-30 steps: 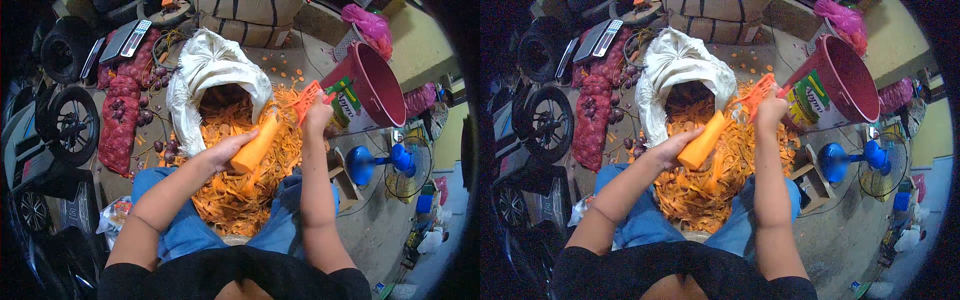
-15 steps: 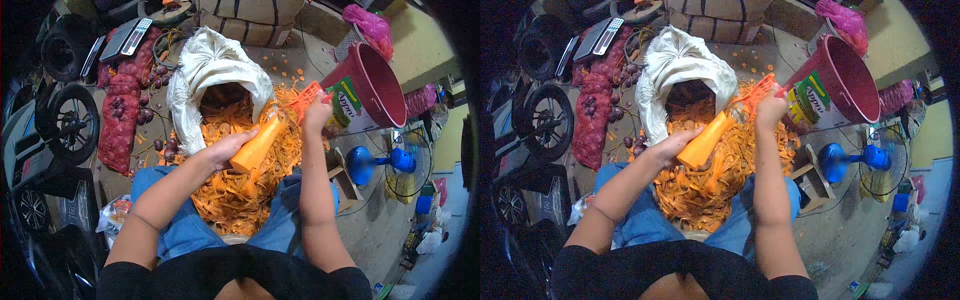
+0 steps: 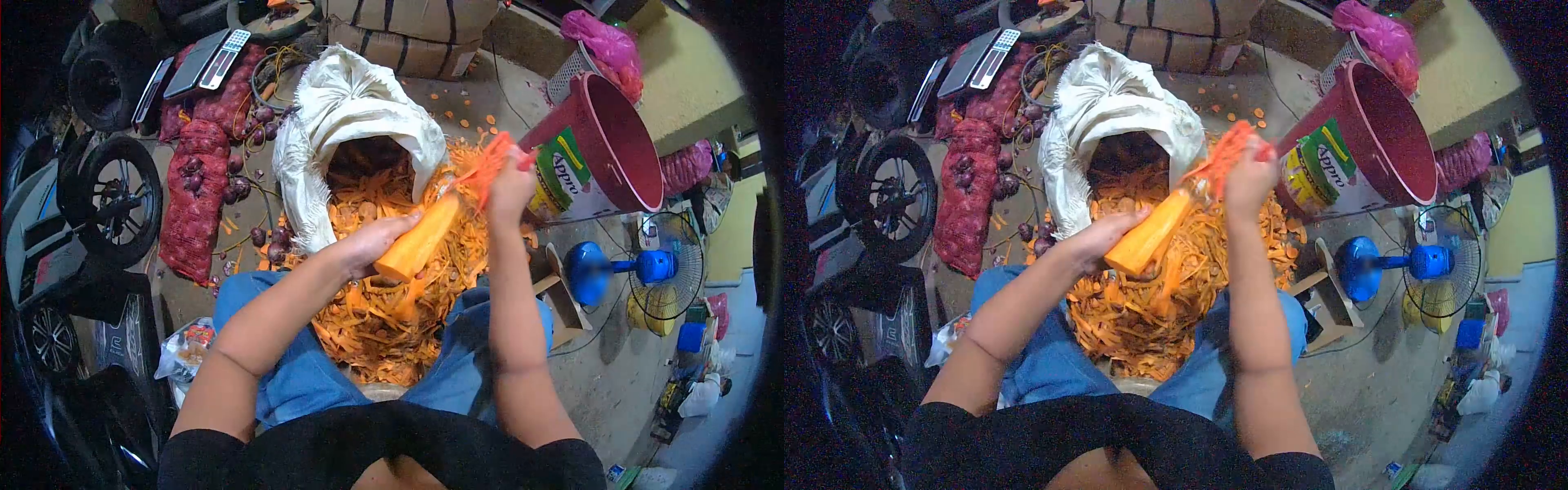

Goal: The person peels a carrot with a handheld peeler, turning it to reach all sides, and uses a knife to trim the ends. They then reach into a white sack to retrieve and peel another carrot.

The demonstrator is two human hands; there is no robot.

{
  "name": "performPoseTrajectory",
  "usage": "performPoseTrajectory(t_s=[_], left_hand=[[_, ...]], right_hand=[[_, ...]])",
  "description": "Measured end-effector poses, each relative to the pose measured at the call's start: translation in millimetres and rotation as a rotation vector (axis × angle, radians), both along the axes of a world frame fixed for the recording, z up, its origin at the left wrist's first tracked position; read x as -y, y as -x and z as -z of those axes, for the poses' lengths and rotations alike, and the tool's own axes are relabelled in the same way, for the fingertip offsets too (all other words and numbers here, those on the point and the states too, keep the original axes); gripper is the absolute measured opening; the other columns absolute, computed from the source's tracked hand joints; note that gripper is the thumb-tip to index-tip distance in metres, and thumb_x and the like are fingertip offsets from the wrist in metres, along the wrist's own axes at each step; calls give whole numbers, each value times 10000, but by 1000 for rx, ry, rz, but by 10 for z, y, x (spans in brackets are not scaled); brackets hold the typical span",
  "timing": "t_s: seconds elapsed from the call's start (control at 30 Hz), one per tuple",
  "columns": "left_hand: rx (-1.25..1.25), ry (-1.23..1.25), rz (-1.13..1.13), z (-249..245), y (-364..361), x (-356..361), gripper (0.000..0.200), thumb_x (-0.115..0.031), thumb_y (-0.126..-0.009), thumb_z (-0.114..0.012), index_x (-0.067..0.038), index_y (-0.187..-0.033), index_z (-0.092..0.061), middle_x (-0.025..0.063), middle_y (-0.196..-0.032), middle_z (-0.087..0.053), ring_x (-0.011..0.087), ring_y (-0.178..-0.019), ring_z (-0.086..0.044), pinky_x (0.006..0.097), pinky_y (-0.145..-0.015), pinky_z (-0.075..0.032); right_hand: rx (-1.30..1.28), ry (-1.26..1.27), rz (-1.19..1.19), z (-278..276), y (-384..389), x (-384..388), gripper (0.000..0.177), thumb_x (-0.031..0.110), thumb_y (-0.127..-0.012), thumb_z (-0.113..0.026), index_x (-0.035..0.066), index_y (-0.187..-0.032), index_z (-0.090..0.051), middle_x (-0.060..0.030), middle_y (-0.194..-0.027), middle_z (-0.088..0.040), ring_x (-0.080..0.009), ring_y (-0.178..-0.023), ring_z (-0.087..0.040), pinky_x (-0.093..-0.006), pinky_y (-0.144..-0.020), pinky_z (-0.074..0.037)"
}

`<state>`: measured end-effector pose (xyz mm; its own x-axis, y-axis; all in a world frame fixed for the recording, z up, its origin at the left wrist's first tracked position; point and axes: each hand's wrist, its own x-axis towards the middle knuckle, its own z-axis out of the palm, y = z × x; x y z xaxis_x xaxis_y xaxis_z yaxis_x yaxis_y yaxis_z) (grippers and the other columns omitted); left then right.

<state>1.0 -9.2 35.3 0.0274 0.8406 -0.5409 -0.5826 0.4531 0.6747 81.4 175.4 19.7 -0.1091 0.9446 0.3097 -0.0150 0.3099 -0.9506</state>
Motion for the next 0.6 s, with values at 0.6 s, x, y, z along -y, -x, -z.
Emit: performPoseTrajectory(t_s=[0.6], left_hand=[[130,-66,7,69,-83,-10,381,-347,-841,-287,-13,-957,-428,111,-727,-516,196,-584,-539,291,-526,-464]], right_hand=[[176,64,163,-102,-126,-156,262,206,-791,-436,-32,-689,-476,-74,-580,-499,-151,-502,-437,-307,-505,-359]])
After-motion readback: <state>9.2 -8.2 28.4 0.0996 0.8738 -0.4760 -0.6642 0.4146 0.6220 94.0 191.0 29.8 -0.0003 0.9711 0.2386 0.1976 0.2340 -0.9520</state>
